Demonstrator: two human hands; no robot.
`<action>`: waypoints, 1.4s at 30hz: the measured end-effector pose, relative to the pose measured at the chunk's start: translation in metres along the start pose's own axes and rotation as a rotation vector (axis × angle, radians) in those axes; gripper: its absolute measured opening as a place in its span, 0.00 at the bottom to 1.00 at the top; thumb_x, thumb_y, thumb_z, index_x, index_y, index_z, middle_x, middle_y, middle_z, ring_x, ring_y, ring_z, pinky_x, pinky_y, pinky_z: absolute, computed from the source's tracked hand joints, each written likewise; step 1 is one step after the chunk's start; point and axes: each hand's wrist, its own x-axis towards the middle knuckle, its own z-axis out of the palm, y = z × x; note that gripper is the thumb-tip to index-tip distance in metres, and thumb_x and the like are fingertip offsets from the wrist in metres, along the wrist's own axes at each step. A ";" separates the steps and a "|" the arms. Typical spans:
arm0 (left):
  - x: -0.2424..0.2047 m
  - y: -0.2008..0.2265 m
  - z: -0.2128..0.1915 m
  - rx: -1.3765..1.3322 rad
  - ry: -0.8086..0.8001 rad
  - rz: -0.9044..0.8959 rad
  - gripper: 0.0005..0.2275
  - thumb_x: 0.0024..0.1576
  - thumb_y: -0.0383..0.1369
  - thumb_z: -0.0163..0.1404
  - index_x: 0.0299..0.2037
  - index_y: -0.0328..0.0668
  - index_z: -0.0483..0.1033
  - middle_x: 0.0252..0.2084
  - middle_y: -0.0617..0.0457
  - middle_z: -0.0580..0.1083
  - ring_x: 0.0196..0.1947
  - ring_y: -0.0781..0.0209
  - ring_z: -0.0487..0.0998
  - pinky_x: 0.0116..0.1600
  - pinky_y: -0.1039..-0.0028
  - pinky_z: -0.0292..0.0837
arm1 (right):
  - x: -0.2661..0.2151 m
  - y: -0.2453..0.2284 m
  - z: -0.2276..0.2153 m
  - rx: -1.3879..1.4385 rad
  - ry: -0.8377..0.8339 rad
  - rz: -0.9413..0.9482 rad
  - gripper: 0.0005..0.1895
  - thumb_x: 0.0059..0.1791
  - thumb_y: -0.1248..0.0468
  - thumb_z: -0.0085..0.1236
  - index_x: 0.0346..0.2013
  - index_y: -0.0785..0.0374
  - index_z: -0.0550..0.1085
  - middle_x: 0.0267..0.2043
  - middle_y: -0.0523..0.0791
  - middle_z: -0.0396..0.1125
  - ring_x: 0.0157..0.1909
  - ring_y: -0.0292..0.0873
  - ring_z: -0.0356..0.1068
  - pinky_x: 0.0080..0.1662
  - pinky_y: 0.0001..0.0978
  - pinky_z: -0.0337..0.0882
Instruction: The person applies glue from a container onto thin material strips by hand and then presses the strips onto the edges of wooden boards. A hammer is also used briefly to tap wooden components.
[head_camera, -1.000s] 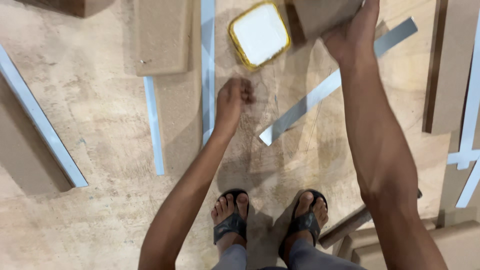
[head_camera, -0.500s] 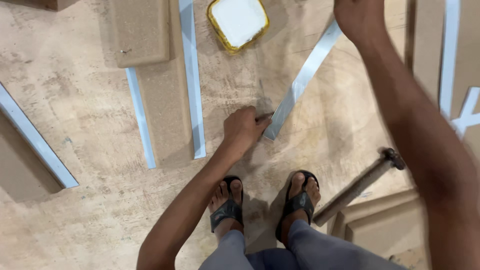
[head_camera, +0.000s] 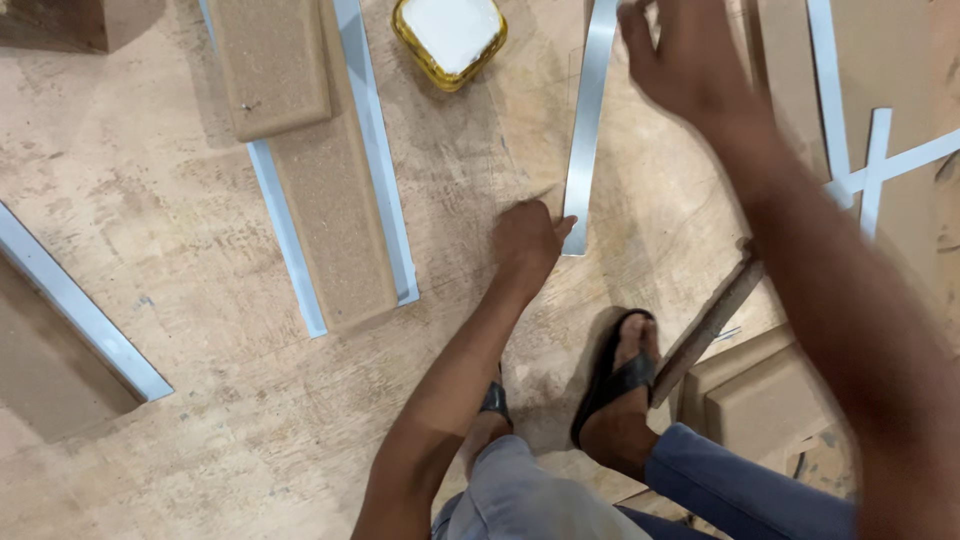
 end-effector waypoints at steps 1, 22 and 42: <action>-0.003 0.000 0.004 -0.085 0.104 0.059 0.23 0.57 0.49 0.57 0.37 0.29 0.80 0.34 0.39 0.79 0.35 0.48 0.83 0.39 0.60 0.80 | -0.020 -0.007 0.022 0.092 0.042 0.137 0.09 0.63 0.66 0.52 0.56 0.68 0.70 0.48 0.56 0.71 0.49 0.55 0.71 0.48 0.44 0.71; 0.021 -0.063 0.017 -0.651 -0.103 0.165 0.12 0.62 0.35 0.55 0.39 0.29 0.81 0.26 0.44 0.77 0.24 0.60 0.77 0.33 0.66 0.74 | 0.010 -0.104 0.099 -0.136 0.005 0.096 0.43 0.56 0.40 0.69 0.75 0.62 0.62 0.78 0.64 0.37 0.78 0.68 0.35 0.71 0.69 0.47; 0.030 -0.051 0.017 -1.060 -0.225 0.168 0.12 0.61 0.36 0.51 0.43 0.32 0.80 0.35 0.49 0.81 0.31 0.62 0.83 0.38 0.70 0.83 | 0.033 -0.105 0.138 0.587 0.088 0.507 0.31 0.53 0.63 0.65 0.70 0.68 0.67 0.82 0.56 0.35 0.83 0.58 0.32 0.78 0.53 0.48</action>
